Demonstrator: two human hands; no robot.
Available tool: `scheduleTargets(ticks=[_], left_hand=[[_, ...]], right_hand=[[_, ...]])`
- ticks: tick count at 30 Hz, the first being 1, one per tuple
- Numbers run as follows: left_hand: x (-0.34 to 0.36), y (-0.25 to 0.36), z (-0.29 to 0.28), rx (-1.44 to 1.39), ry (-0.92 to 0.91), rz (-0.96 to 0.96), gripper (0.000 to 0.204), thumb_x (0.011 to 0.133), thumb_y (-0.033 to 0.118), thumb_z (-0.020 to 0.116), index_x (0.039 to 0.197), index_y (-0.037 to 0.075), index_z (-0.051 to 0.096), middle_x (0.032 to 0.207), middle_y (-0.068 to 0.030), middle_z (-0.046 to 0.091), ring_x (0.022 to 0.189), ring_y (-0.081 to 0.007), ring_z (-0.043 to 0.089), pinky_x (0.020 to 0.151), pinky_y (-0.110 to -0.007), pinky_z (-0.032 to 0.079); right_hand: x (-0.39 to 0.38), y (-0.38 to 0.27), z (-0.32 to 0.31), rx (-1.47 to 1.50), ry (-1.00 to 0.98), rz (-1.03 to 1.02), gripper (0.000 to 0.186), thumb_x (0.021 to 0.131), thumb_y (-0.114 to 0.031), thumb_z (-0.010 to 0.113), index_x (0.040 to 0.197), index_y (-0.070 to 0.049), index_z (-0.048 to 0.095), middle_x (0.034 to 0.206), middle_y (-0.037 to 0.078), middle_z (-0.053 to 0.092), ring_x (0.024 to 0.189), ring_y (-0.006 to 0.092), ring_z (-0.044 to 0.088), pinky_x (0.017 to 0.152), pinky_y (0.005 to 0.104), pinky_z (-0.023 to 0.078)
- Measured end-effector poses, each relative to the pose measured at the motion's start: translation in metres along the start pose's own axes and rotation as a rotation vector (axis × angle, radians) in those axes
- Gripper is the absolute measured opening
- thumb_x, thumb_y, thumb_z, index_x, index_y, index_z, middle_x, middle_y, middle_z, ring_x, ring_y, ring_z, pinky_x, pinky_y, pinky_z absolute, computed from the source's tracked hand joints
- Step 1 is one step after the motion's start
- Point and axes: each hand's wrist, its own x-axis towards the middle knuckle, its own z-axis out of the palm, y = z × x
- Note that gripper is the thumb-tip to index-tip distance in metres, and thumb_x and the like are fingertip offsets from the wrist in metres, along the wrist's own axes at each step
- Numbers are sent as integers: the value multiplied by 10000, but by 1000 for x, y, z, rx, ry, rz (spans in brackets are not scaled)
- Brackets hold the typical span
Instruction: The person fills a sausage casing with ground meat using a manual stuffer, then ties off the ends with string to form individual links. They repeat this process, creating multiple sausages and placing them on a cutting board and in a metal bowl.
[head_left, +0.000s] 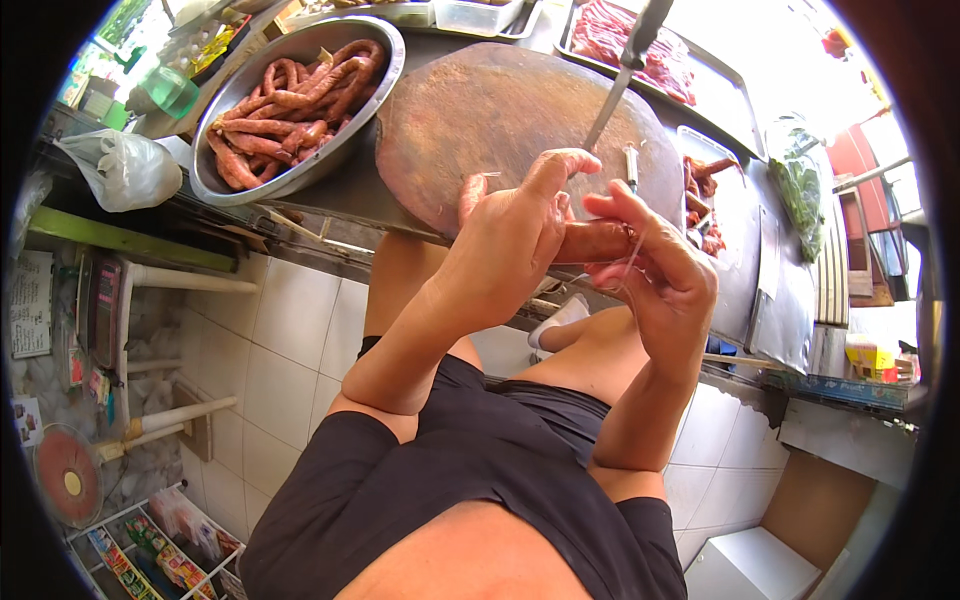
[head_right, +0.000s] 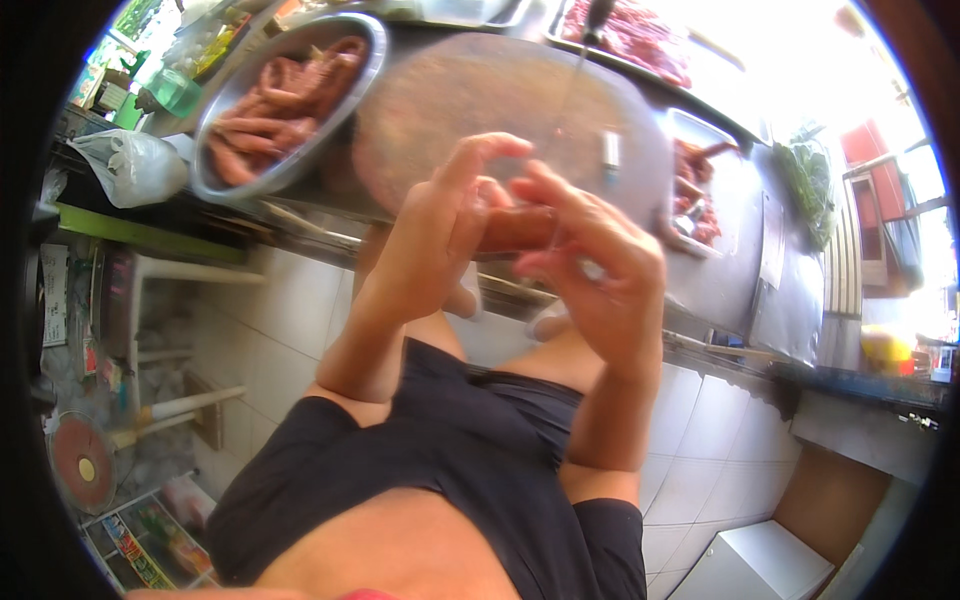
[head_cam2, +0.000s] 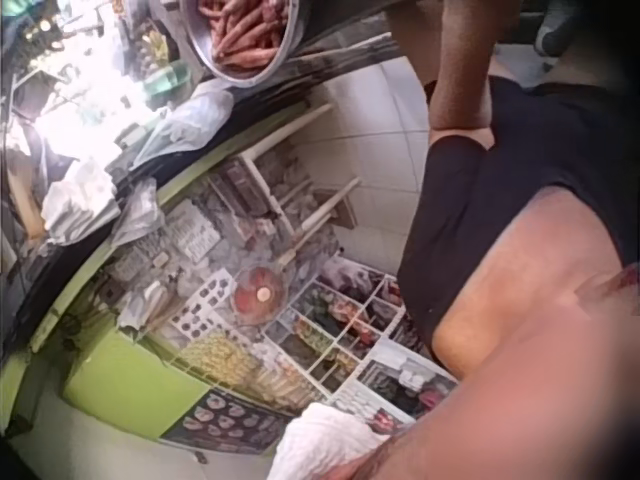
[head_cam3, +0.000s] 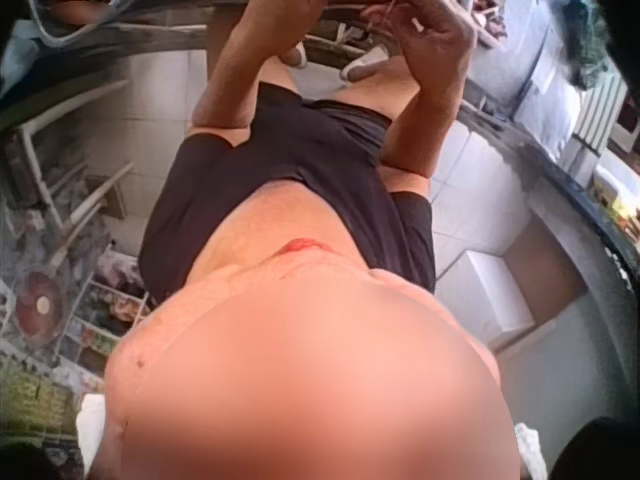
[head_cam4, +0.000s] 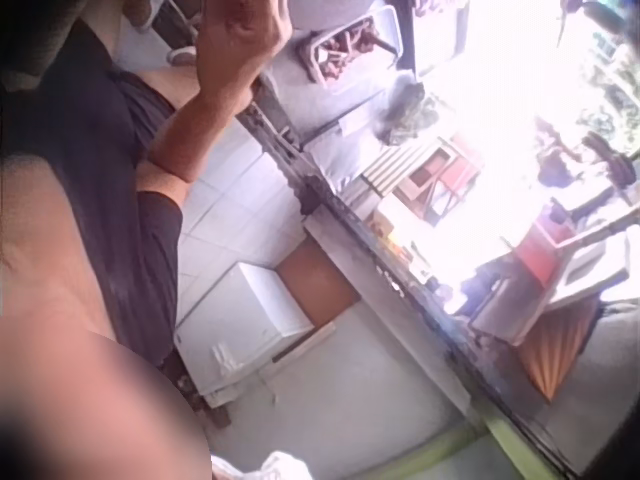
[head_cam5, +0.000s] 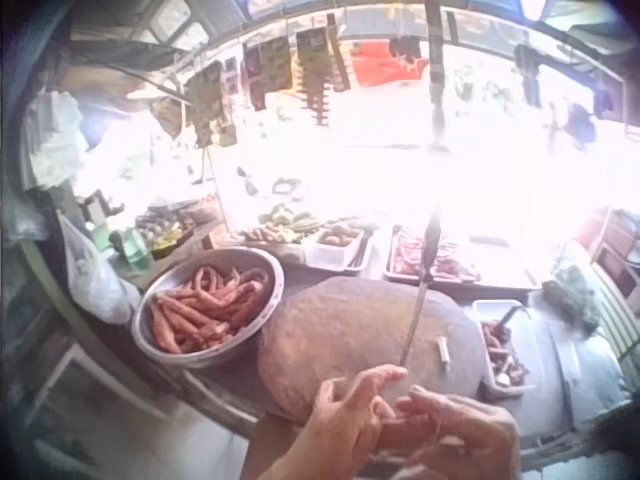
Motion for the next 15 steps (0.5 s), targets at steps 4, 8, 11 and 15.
scheduleTargets(ticks=[4,8,11,15], left_hand=[[-5,14,2,-68,13,-13,382,992,44,486,1373,76,502,916,-142,660,839,-304,667,831,-433,496],[-14,22,-5,-98,20,53,462,962,55,586,1410,49,472,907,-139,641,749,-264,624,707,-351,507],[-17,14,-14,-402,-187,-133,425,994,105,610,1403,50,504,962,-21,643,821,-94,615,745,-261,514],[-13,-8,-12,-399,-416,-102,440,865,142,801,1234,-10,614,859,-84,671,803,-112,628,729,-270,491]], right_hand=[[2,-13,-6,-117,-119,-9,501,762,196,660,1249,78,667,1204,183,694,929,200,729,765,264,612],[-2,-14,2,-141,-55,-178,414,714,129,785,1114,52,712,1110,132,736,881,161,736,729,244,585],[-9,-18,6,36,64,-14,344,738,137,774,1064,52,706,1068,114,742,859,144,739,745,234,584],[-15,-26,0,67,170,152,309,791,137,736,1085,54,688,1042,99,733,849,133,735,775,231,595]])
